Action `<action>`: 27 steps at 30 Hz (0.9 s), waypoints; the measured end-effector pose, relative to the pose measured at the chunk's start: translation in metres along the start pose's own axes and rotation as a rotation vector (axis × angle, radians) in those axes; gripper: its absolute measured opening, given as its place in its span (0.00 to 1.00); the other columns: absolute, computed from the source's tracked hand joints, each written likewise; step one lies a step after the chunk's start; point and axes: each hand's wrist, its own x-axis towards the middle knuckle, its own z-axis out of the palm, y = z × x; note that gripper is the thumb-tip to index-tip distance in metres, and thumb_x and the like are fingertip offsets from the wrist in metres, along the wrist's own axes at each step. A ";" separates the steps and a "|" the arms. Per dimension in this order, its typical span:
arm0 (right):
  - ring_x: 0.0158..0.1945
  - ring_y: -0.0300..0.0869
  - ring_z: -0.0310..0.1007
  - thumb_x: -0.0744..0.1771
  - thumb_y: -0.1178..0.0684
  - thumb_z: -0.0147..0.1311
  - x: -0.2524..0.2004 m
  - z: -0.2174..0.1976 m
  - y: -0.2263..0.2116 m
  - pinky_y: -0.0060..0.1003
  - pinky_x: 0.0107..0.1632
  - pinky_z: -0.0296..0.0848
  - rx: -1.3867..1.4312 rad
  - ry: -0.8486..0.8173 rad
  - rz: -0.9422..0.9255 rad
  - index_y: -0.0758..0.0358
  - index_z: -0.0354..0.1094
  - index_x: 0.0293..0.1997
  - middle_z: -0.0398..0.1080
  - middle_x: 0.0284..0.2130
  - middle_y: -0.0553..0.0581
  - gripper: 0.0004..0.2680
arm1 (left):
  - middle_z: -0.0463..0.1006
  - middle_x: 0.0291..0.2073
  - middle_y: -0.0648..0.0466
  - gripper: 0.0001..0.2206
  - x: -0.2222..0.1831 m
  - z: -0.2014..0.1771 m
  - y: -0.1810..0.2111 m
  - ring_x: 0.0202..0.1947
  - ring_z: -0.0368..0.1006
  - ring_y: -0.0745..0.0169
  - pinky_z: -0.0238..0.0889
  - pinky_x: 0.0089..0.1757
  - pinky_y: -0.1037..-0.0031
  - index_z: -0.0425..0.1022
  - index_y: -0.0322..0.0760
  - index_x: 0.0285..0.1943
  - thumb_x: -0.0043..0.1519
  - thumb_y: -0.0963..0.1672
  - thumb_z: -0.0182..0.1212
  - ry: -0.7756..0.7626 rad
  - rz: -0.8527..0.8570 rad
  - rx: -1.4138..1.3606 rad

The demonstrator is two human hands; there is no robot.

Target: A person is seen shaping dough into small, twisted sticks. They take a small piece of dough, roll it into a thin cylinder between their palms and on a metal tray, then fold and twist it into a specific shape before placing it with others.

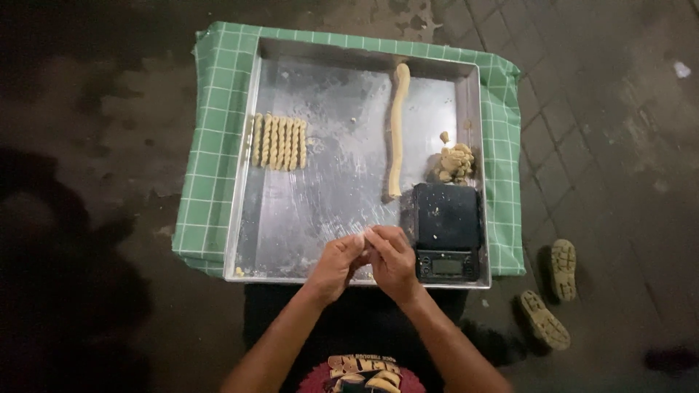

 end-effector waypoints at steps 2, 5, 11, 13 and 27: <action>0.46 0.52 0.75 0.65 0.67 0.58 -0.003 -0.001 0.003 0.41 0.50 0.74 -0.040 0.012 -0.013 0.68 0.73 0.47 0.74 0.43 0.59 0.08 | 0.80 0.43 0.52 0.20 0.006 -0.004 -0.008 0.45 0.76 0.62 0.70 0.53 0.66 0.78 0.28 0.52 0.69 0.52 0.54 0.007 0.016 -0.009; 0.47 0.50 0.76 0.65 0.65 0.61 0.001 -0.009 0.007 0.39 0.50 0.74 0.064 -0.064 0.070 0.65 0.73 0.44 0.74 0.43 0.57 0.06 | 0.80 0.42 0.52 0.20 0.012 -0.007 -0.007 0.46 0.77 0.61 0.70 0.54 0.64 0.78 0.29 0.50 0.70 0.52 0.55 -0.027 0.010 0.036; 0.49 0.40 0.72 0.64 0.61 0.60 0.008 -0.027 0.011 0.34 0.49 0.74 0.695 -0.408 0.598 0.67 0.70 0.51 0.70 0.50 0.55 0.11 | 0.81 0.45 0.49 0.22 0.000 -0.019 0.028 0.48 0.75 0.61 0.67 0.56 0.62 0.79 0.24 0.52 0.69 0.52 0.56 -0.253 -0.029 0.462; 0.53 0.41 0.73 0.67 0.60 0.60 0.002 -0.020 0.017 0.35 0.53 0.74 0.769 -0.382 0.457 0.70 0.74 0.48 0.73 0.51 0.58 0.07 | 0.81 0.47 0.50 0.23 -0.002 -0.016 0.034 0.49 0.75 0.62 0.66 0.55 0.63 0.78 0.25 0.54 0.69 0.52 0.54 -0.248 -0.080 0.489; 0.46 0.51 0.76 0.64 0.67 0.59 0.004 -0.004 -0.004 0.40 0.48 0.76 0.020 -0.044 0.021 0.67 0.74 0.48 0.74 0.44 0.60 0.09 | 0.81 0.45 0.52 0.20 0.006 -0.023 -0.012 0.46 0.76 0.63 0.70 0.51 0.68 0.77 0.29 0.56 0.70 0.50 0.50 0.061 -0.010 0.126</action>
